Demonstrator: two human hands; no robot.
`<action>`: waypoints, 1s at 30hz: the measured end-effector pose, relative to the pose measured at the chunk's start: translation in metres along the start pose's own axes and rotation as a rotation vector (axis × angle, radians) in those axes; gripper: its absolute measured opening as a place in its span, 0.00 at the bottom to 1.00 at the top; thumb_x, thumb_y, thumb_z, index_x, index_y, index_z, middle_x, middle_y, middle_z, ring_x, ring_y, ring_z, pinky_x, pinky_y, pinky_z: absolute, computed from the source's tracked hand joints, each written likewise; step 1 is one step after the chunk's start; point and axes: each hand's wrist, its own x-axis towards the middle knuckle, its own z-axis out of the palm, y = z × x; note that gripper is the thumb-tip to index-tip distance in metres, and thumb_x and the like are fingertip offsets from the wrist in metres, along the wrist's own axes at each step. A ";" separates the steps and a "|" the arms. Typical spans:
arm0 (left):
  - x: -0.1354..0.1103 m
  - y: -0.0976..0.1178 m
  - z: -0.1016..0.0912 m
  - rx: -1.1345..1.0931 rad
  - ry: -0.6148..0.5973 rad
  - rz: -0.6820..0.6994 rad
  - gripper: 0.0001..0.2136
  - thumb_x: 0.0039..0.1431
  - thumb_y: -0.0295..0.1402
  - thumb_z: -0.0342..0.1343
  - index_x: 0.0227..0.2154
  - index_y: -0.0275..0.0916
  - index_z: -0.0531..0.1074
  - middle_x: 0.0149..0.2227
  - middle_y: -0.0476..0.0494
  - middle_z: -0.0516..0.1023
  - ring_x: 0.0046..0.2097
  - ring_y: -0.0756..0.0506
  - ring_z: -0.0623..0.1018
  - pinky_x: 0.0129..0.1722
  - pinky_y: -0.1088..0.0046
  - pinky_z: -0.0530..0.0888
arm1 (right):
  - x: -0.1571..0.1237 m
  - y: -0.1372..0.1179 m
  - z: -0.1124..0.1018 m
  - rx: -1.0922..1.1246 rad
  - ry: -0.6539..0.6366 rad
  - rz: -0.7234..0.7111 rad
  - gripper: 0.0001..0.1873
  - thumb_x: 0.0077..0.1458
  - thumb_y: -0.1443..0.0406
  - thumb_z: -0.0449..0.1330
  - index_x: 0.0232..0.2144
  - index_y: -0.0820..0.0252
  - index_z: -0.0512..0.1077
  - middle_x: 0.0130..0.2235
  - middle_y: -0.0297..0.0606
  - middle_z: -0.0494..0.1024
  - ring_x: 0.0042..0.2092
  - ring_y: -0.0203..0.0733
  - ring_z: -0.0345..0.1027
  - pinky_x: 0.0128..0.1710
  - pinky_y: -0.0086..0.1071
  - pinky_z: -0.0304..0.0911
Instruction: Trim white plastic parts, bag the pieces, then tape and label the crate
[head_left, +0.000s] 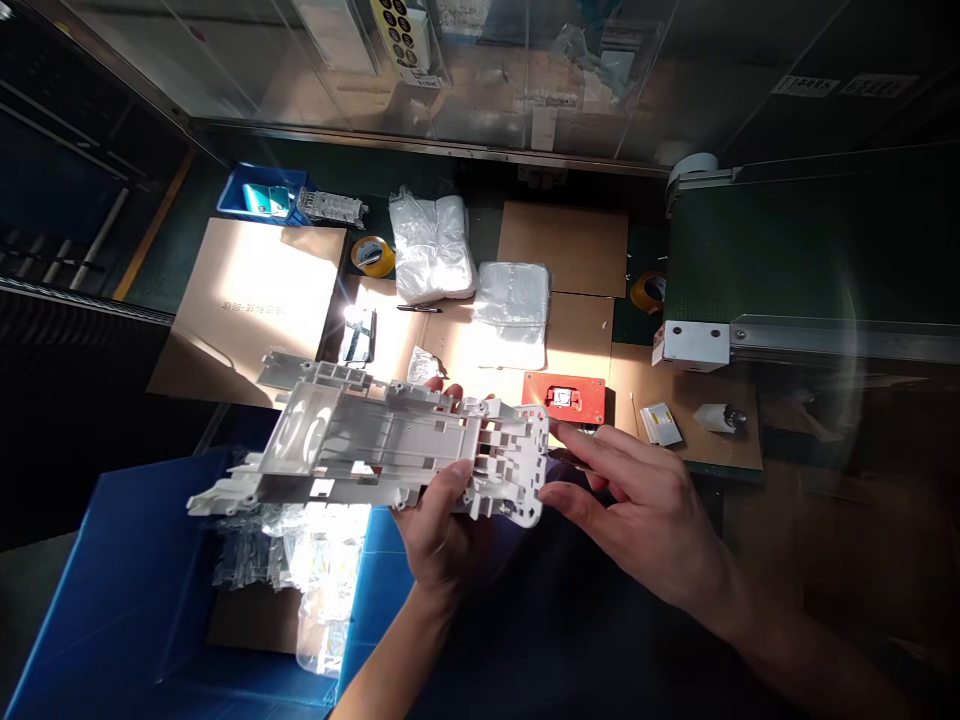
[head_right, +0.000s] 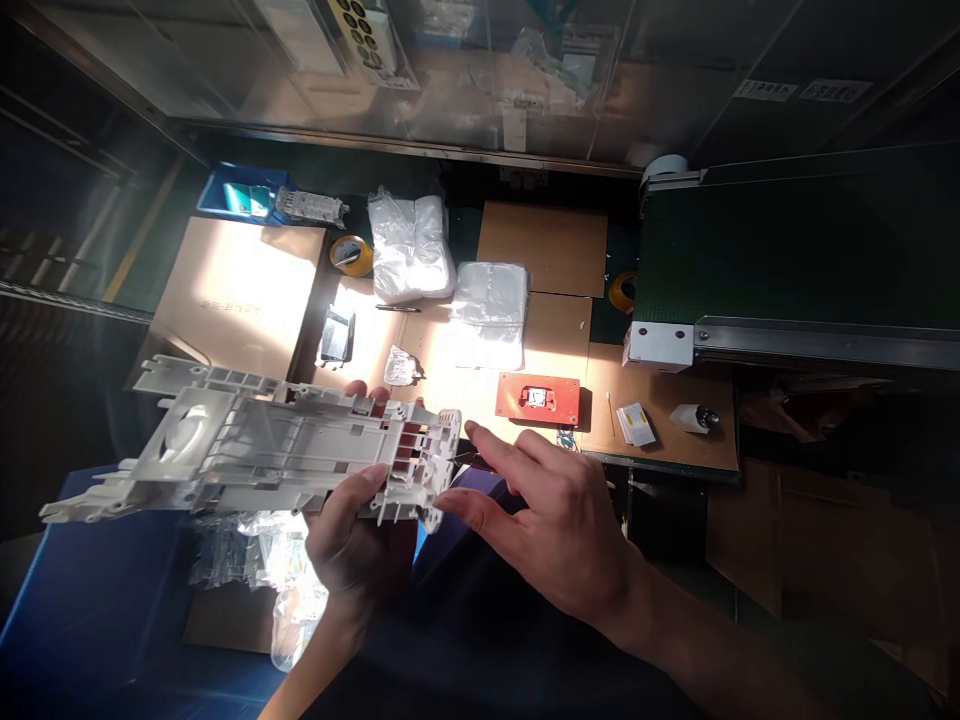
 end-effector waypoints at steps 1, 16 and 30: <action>0.000 0.000 0.000 0.006 0.011 0.002 0.25 0.46 0.21 0.60 0.49 0.45 0.74 0.47 0.45 0.81 0.52 0.38 0.79 0.54 0.57 0.76 | 0.000 0.000 0.000 -0.004 -0.005 -0.006 0.32 0.57 0.49 0.63 0.55 0.69 0.75 0.26 0.32 0.67 0.27 0.32 0.64 0.26 0.29 0.61; 0.001 0.001 0.000 0.033 0.039 0.018 0.26 0.44 0.20 0.61 0.49 0.46 0.74 0.48 0.47 0.80 0.55 0.37 0.77 0.58 0.55 0.73 | -0.005 -0.005 0.006 -0.019 0.029 -0.052 0.29 0.57 0.51 0.64 0.50 0.70 0.78 0.25 0.34 0.70 0.26 0.33 0.65 0.26 0.29 0.61; 0.015 -0.003 -0.010 0.023 -0.040 -0.044 0.26 0.48 0.28 0.66 0.52 0.47 0.73 0.50 0.42 0.80 0.56 0.35 0.76 0.54 0.55 0.76 | -0.003 0.051 -0.009 0.302 -0.218 0.098 0.11 0.61 0.59 0.62 0.42 0.55 0.81 0.38 0.36 0.84 0.37 0.37 0.78 0.37 0.30 0.72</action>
